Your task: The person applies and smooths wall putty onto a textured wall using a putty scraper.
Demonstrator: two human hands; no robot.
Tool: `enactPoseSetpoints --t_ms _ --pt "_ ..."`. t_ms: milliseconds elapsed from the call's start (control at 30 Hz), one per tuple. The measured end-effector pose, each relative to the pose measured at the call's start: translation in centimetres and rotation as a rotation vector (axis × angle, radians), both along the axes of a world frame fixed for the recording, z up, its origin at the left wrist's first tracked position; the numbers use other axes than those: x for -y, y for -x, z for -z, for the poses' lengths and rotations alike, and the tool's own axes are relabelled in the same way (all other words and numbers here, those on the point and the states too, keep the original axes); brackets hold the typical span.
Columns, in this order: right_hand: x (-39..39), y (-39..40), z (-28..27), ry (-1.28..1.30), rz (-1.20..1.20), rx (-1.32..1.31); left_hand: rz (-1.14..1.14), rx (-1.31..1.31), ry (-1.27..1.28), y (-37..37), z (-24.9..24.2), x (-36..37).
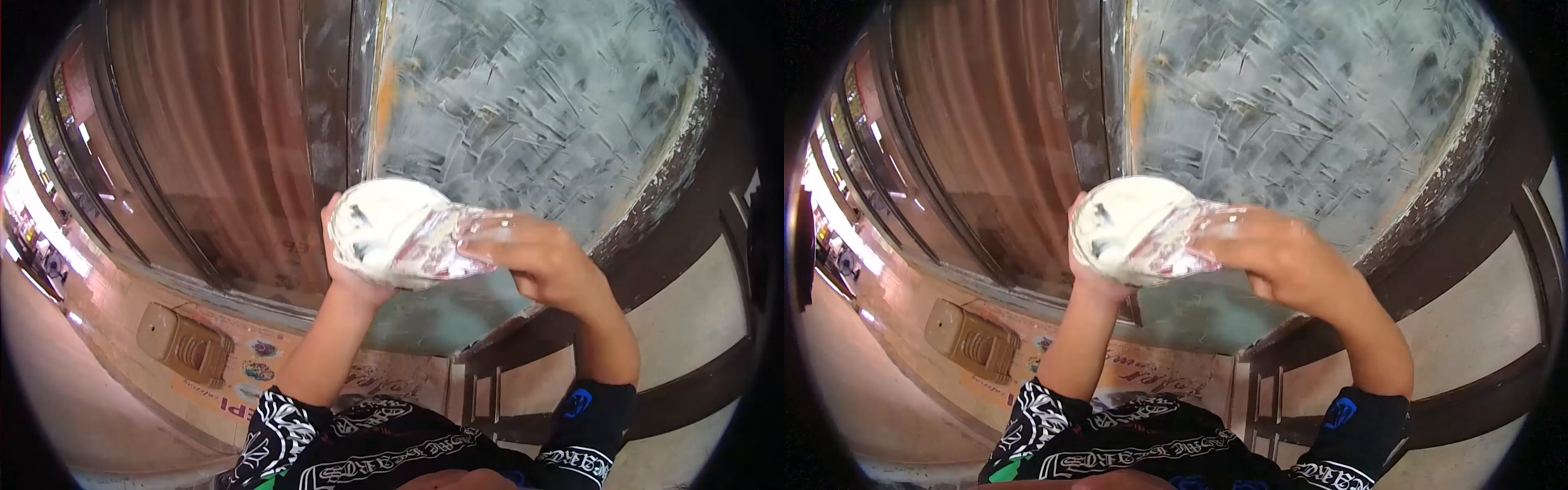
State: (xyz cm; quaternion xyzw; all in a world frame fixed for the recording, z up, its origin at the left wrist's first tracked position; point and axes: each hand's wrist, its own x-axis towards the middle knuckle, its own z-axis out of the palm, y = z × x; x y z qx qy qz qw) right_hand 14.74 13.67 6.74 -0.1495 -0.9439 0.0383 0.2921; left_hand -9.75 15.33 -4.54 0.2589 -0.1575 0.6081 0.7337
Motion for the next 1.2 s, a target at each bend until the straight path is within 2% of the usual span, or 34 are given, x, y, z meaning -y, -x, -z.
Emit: enactPoseSetpoints --t_ms 133,167,233,267,367,400,500,700,833,900,1033,1100,1167,1200 --pt "-0.4 0.6 -1.6 -0.111 0.022 -0.045 0.01 -0.011 -0.006 0.6 -2.4 -1.0" --pt "-0.4 0.9 -2.0 -0.144 0.041 -0.062 0.118 0.031 -0.103 0.7 -3.3 -1.1" --pt "-0.7 1.2 -2.9 -0.17 0.046 -0.059 0.096 -0.003 -0.095 1.1 -4.5 -1.7" --pt "-0.9 1.2 -3.4 -0.202 0.044 -0.082 0.156 0.03 -0.132 1.2 -5.1 -2.0" --pt "-1.2 1.6 -4.6 -0.243 0.026 -0.133 0.129 -0.034 -0.115 1.7 -6.9 -1.8" --pt "-1.3 1.7 -4.8 -0.247 0.037 -0.116 0.03 -0.082 -0.018 1.8 -7.2 -1.8" --pt "-1.1 1.9 -5.6 -0.286 0.031 -0.106 0.106 -0.072 -0.077 1.9 -7.5 -2.0" --pt "-1.1 2.1 -5.5 -0.256 0.022 -0.055 0.102 -0.073 -0.099 2.1 -7.4 -1.9" --pt "-0.4 2.1 -5.8 -0.182 0.068 -0.064 0.115 -0.075 -0.115 2.3 -7.0 -2.3" --pt "-0.5 1.8 -6.3 -0.164 0.066 -0.05 0.068 -0.057 0.019 2.1 -6.8 -2.3" --pt "-1.3 1.2 -6.9 -0.105 0.005 -0.143 0.063 -0.053 0.014 1.5 -6.8 -2.4" --pt "-1.3 1.1 -7.3 0.203 0.074 -0.233 0.018 -0.108 0.051 1.3 -7.1 -2.6" --pt "-2.4 0.5 -7.4 0.191 0.1 -0.252 0.167 0.01 -0.083 1.3 -6.7 -3.4" --pt "-2.6 0.5 -7.6 0.285 0.101 -0.339 0.145 0.002 -0.066 1.2 -6.9 -3.4"
